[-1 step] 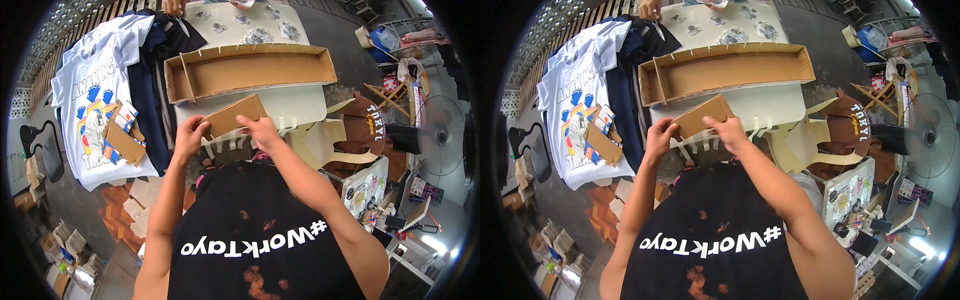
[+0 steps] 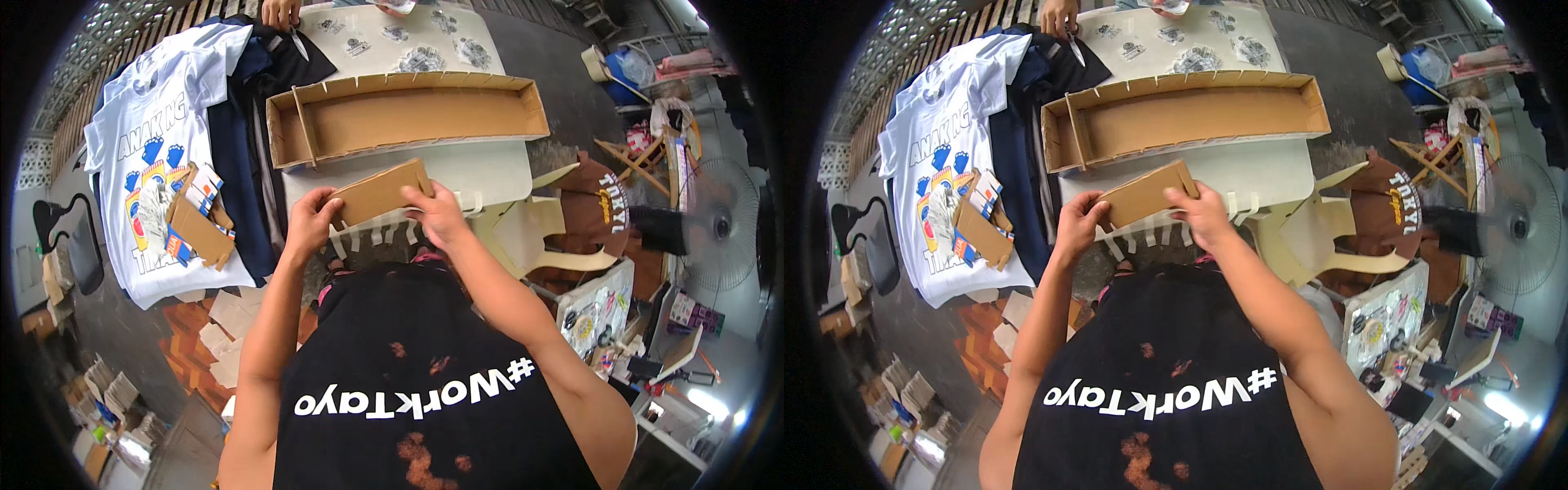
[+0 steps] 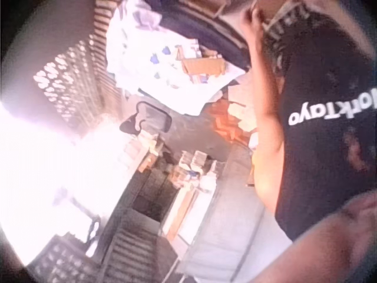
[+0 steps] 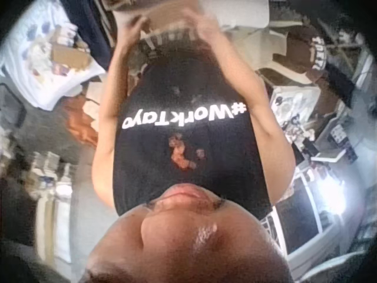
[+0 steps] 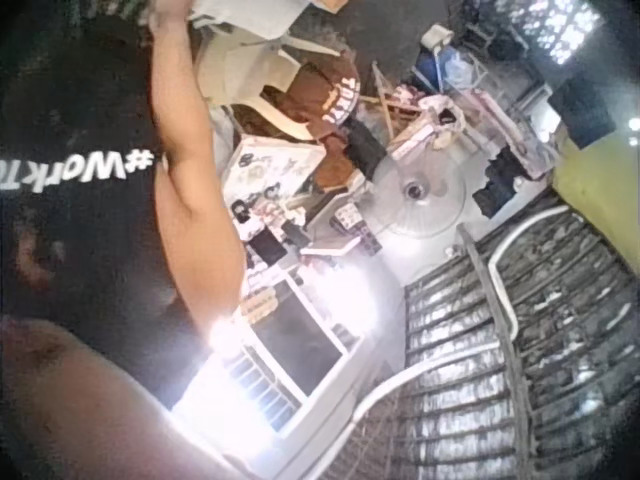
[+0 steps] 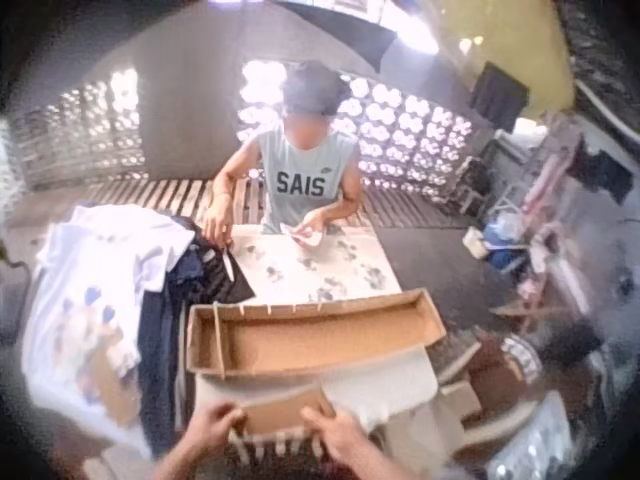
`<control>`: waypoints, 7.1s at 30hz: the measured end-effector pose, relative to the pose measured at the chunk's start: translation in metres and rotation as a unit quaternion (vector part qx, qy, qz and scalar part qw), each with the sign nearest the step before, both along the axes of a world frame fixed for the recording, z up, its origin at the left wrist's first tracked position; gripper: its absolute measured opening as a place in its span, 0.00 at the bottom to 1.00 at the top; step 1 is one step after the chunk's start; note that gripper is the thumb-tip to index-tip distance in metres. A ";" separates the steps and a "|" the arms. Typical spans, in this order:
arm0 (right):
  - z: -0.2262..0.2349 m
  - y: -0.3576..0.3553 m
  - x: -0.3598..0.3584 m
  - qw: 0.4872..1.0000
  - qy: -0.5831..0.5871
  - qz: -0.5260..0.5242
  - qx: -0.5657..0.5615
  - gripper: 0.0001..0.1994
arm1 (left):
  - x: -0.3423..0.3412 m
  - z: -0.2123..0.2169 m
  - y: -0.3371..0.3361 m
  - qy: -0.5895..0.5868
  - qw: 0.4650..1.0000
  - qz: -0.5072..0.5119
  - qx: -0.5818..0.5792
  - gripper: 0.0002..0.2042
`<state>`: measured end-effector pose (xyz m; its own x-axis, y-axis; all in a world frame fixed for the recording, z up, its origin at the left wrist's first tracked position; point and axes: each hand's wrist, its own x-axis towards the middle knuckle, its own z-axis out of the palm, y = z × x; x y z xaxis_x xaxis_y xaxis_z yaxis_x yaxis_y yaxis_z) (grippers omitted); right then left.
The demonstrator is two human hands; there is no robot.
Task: The person cuts and folds cardboard pieces to create dividers inside a shallow cardboard box. They use scissors to trim edges and then insert the folded pieces into the box to form compartments. The process is repeated with multiple cardboard pieces.
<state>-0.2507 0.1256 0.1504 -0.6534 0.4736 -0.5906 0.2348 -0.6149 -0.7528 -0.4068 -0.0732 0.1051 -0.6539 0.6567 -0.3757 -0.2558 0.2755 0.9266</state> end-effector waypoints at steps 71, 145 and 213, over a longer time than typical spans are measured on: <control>-0.058 0.116 0.059 0.907 -0.210 0.212 0.298 0.05 | 0.047 -0.013 0.090 0.050 0.977 -0.011 -0.207 0.11; -0.060 0.130 0.037 0.873 -0.310 0.233 0.297 0.11 | 0.032 -0.008 0.114 0.176 0.920 -0.058 -0.346 0.14; -0.062 0.125 0.041 0.868 -0.314 0.216 0.320 0.13 | 0.038 -0.015 0.119 0.328 0.903 -0.058 -0.271 0.09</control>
<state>-0.2097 0.2508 0.0880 -0.4949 0.6273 -0.6013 0.8271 0.1278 -0.5474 -0.3684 0.0460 0.0899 -0.7918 0.5703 -0.2186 0.3593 0.7243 0.5884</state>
